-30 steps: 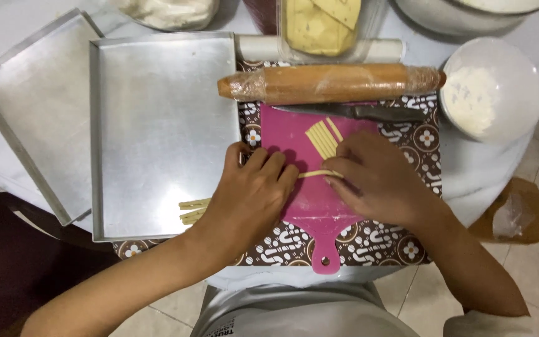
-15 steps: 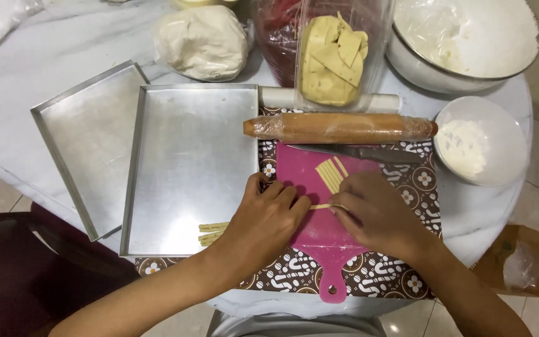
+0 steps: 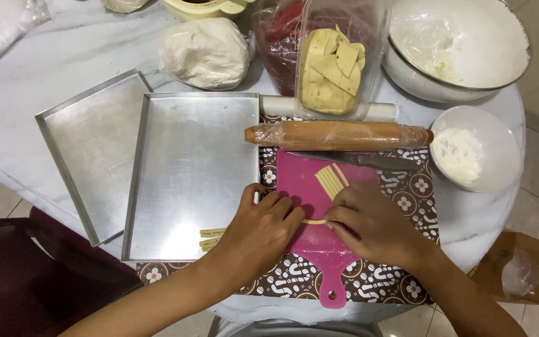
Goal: Arranging thin strips of dough from a cutting board onto a metal baking tray in a neat, parallel fashion.
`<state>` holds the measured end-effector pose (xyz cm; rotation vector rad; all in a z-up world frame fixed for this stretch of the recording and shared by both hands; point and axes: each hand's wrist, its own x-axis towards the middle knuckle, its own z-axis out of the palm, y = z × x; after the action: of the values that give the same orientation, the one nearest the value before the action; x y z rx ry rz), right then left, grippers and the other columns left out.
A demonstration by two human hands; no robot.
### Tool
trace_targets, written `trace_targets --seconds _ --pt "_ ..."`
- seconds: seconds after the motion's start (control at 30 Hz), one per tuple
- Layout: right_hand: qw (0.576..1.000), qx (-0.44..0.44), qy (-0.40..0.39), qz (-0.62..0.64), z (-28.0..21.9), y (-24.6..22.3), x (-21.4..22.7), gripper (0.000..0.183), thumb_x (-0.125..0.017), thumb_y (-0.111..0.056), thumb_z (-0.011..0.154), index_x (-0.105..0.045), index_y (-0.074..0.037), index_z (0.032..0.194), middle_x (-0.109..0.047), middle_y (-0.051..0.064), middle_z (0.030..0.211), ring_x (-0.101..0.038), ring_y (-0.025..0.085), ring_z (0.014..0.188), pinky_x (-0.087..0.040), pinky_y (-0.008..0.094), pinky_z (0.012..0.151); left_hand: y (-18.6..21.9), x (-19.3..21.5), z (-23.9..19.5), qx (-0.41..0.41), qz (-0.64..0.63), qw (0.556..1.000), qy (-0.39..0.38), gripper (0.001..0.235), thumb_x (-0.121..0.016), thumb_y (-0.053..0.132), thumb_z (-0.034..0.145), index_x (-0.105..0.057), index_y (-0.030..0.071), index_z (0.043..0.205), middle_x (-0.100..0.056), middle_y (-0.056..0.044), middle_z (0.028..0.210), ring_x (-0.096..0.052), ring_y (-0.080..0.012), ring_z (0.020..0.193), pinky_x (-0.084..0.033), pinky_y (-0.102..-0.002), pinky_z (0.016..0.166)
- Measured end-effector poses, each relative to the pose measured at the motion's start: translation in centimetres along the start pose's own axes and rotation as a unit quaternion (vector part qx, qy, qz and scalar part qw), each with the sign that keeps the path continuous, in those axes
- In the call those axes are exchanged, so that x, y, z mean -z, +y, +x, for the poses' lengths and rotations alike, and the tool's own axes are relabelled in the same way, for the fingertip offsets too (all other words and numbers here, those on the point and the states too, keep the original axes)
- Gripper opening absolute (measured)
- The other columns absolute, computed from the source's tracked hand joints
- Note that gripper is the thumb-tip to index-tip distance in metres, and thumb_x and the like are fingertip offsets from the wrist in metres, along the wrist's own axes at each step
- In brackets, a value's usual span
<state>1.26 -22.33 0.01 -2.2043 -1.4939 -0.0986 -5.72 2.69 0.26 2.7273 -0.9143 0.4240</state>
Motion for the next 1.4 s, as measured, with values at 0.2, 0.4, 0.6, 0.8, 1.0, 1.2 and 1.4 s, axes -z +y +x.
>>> trace_targets --seconds 0.2,0.4,0.6,0.8,1.0,1.2,1.4 --pt "1.000 -0.016 -0.013 -0.010 0.4 -0.4 0.6 0.015 -0.073 -0.015 0.093 -0.063 -0.012 0.103 -0.056 0.004 0.091 -0.051 0.023 0.079 -0.039 0.039 0.071 -0.2 -0.1 -0.4 0.000 0.000 1.000 -0.005 0.042 -0.070 0.001 0.077 -0.068 0.011 0.118 -0.069 -0.007 0.100 -0.062 -0.0284 0.088 -0.041 -0.050 0.090" --pt "1.000 -0.006 0.007 -0.008 0.7 -0.9 0.3 0.006 -0.069 -0.011 0.096 -0.063 -0.008 0.095 -0.057 0.006 0.085 -0.049 0.023 0.076 -0.036 0.039 0.069 -0.2 0.6 -1.2 0.013 -0.036 0.999 -0.009 0.044 -0.072 0.002 0.078 -0.067 0.008 0.121 -0.069 -0.010 0.105 -0.062 -0.0294 0.093 -0.041 -0.052 0.090" --pt "0.999 -0.011 -0.028 -0.020 4.1 -2.6 0.8 0.009 -0.066 -0.016 0.097 -0.067 -0.010 0.090 -0.059 0.008 0.080 -0.053 0.025 0.069 -0.039 0.039 0.060 -2.3 4.0 -3.4 0.049 -0.070 0.996 0.016 0.022 -0.070 -0.003 0.079 -0.064 0.010 0.096 -0.062 -0.007 0.089 -0.058 -0.0296 0.083 -0.037 -0.046 0.087" --pt "0.994 -0.060 -0.058 -0.065 9.1 -4.2 -2.0 0.015 -0.063 -0.022 0.095 -0.074 -0.020 0.085 -0.068 0.000 0.082 -0.064 0.024 0.074 -0.047 0.045 0.066 -5.6 5.2 -7.6 0.109 -0.072 0.991 0.007 0.011 -0.065 0.010 0.094 -0.067 0.011 0.104 -0.066 -0.004 0.098 -0.059 -0.0297 0.089 -0.035 -0.048 0.091" --pt "0.997 -0.032 -0.067 -0.029 11.3 -4.9 -4.4 0.011 -0.071 -0.024 0.095 -0.076 -0.015 0.091 -0.065 0.000 0.081 -0.064 0.023 0.077 -0.050 0.043 0.067 -7.1 5.1 -9.5 0.130 -0.082 0.988 0.011 0.009 -0.064 0.010 0.096 -0.066 0.013 0.105 -0.064 0.000 0.094 -0.058 -0.0261 0.086 -0.034 -0.047 0.092" --pt "0.988 -0.070 -0.138 0.022 11.7 -5.3 -4.2 0.015 -0.066 -0.023 0.096 -0.075 -0.013 0.091 -0.065 0.003 0.077 -0.063 0.026 0.072 -0.049 0.044 0.067 -7.3 5.4 -9.9 0.130 -0.103 0.986 0.000 0.010 -0.060 0.015 0.101 -0.070 0.013 0.105 -0.066 0.001 0.093 -0.059 -0.0256 0.088 -0.032 -0.048 0.094" --pt "0.990 -0.053 -0.129 0.032 11.2 -5.5 -4.3 0.013 -0.066 -0.022 0.097 -0.075 -0.013 0.093 -0.065 0.001 0.076 -0.062 0.024 0.072 -0.047 0.042 0.064 -7.1 6.0 -10.4 0.138 -0.131 0.982 -0.015 0.012 -0.060 0.014 0.100 -0.069 0.013 0.108 -0.067 0.001 0.097 -0.058 -0.0255 0.093 -0.033 -0.048 0.094"
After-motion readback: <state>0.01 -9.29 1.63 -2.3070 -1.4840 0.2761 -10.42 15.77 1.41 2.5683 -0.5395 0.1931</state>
